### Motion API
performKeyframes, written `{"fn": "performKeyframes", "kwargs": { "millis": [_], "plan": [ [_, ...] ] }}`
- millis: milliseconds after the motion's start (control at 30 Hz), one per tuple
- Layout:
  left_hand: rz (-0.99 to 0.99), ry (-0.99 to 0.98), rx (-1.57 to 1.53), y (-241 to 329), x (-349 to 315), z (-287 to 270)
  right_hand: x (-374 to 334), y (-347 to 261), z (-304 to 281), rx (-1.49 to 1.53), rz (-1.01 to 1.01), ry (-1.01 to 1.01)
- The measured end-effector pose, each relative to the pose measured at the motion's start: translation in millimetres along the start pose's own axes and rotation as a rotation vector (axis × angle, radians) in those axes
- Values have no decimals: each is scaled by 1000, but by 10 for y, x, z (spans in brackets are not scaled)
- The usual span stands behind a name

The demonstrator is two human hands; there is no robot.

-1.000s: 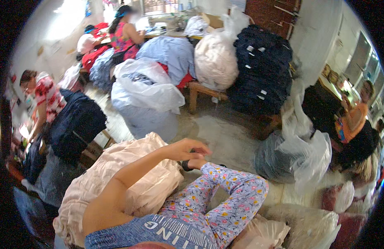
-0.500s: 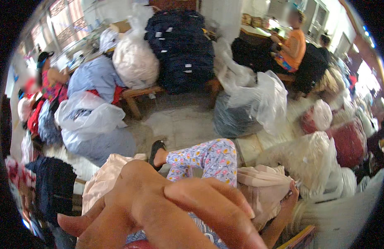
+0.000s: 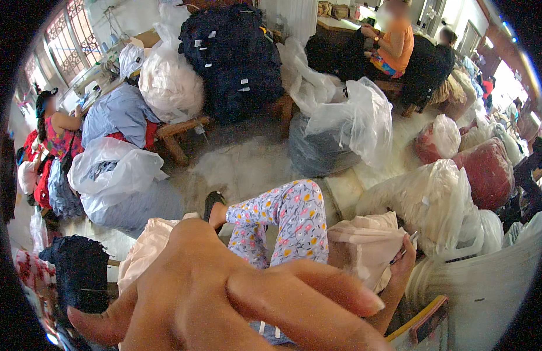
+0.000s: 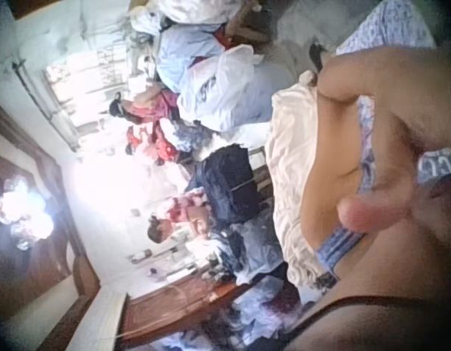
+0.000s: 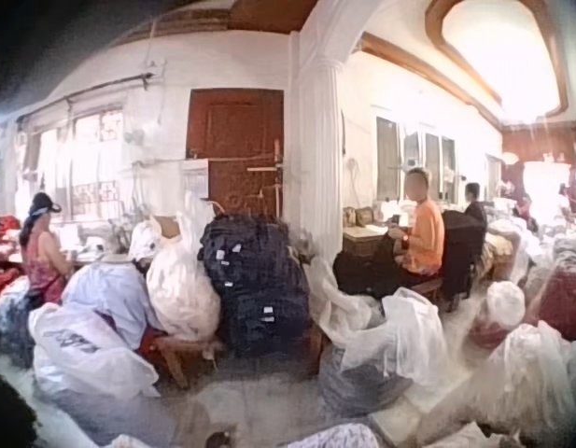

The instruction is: The person holds beige fabric items on their lap and uses small shears to cut loose threads from the seams and edges.

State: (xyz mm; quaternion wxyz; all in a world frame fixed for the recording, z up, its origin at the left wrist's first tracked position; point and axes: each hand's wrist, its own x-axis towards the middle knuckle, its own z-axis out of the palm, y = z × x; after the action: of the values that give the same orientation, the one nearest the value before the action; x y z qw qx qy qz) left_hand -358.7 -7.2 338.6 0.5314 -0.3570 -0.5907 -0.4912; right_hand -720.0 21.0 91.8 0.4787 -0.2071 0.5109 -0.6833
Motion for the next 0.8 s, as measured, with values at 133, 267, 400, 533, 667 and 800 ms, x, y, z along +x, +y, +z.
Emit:
{"fn": "performKeyframes", "kwargs": {
  "millis": [133,267,400,533,667,800],
  "plan": [
    [1,11,26,50,33,21,-29,-4,202,154,97,-81],
    [-8,24,-4,-5,-16,-95,-86,-107,89,50,10,41],
    [-157,59,44,182,-33,-281,-167,-318,247,-37,-134,115],
    [-448,111,0,132,-381,-576,-477,-887,495,-56,-231,293],
    [-895,85,-1,67,-733,-701,-675,-1243,606,30,-362,212],
    [-1060,52,41,-155,-1005,-652,-962,-1641,960,71,-558,370]
  ]
}}
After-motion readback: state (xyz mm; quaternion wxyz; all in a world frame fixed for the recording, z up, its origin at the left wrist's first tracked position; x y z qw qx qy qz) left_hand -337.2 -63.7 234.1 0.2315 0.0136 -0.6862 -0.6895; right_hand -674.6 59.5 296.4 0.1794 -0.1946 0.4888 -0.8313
